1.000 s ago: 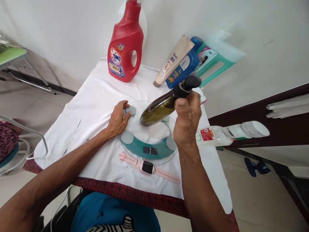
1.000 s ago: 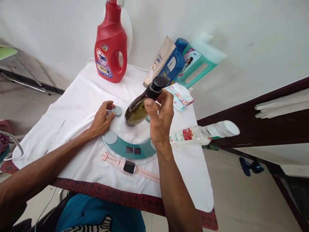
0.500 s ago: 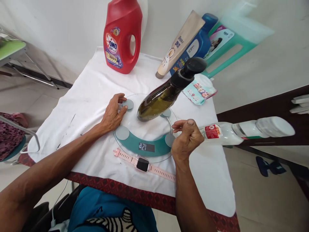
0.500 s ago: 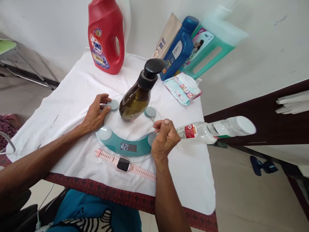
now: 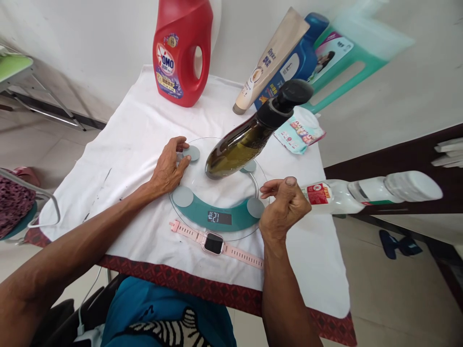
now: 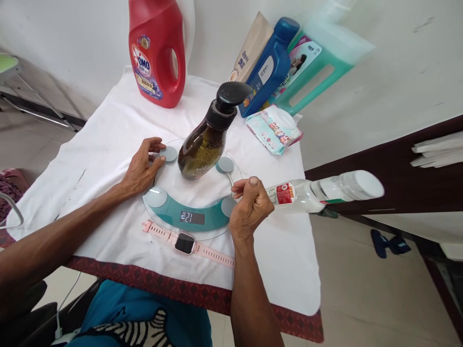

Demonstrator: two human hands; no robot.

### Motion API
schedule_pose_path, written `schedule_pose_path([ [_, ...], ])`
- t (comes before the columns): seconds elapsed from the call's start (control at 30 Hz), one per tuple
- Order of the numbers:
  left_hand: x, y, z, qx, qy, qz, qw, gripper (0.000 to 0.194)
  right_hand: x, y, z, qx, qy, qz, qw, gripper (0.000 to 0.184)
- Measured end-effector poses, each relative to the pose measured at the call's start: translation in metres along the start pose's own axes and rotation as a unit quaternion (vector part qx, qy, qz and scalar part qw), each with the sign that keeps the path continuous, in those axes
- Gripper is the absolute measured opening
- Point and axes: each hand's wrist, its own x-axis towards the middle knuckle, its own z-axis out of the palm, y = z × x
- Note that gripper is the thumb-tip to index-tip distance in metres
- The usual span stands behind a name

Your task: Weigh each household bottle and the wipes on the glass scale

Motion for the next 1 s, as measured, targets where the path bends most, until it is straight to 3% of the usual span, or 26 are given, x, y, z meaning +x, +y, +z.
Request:
schedule_pose_path([
  [0.17, -0.001, 0.000, 0.001, -0.005, 0.005, -0.004, 1.000, 0.043, 0.000, 0.000, 0.000, 0.013, -0.024, 0.003, 1.000, 0.058],
  [0.3, -0.002, -0.001, 0.002, -0.016, 0.011, -0.010, 1.000, 0.044, 0.013, -0.014, 0.005, 0.067, -0.057, -0.016, 0.996, 0.048],
  [0.47, -0.004, -0.001, 0.002, -0.013, 0.014, -0.011, 1.000, 0.044, 0.031, -0.045, 0.029, 0.098, -0.177, -0.039, 0.978, 0.073],
  [0.53, -0.005, -0.001, 0.003, -0.011, 0.019, -0.008, 1.000, 0.044, 0.032, -0.053, 0.042, 0.089, -0.193, -0.022, 0.977, 0.072],
  [0.63, -0.006, -0.002, 0.006, -0.009, 0.037, 0.004, 0.999, 0.044, 0.028, -0.058, 0.055, 0.079, -0.192, 0.019, 0.978, 0.062],
  [0.8, -0.007, -0.005, 0.010, -0.009, 0.057, 0.016, 0.998, 0.043, 0.030, -0.061, 0.065, 0.094, -0.187, 0.051, 0.977, 0.065],
  [0.9, -0.008, -0.004, 0.012, -0.015, 0.068, 0.016, 0.997, 0.043, 0.052, -0.065, 0.081, 0.102, -0.164, 0.040, 0.980, 0.063],
  [1.0, -0.009, -0.001, 0.012, -0.019, 0.072, 0.009, 0.997, 0.043, 0.094, -0.065, 0.120, 0.105, -0.117, 0.015, 0.987, 0.068],
])
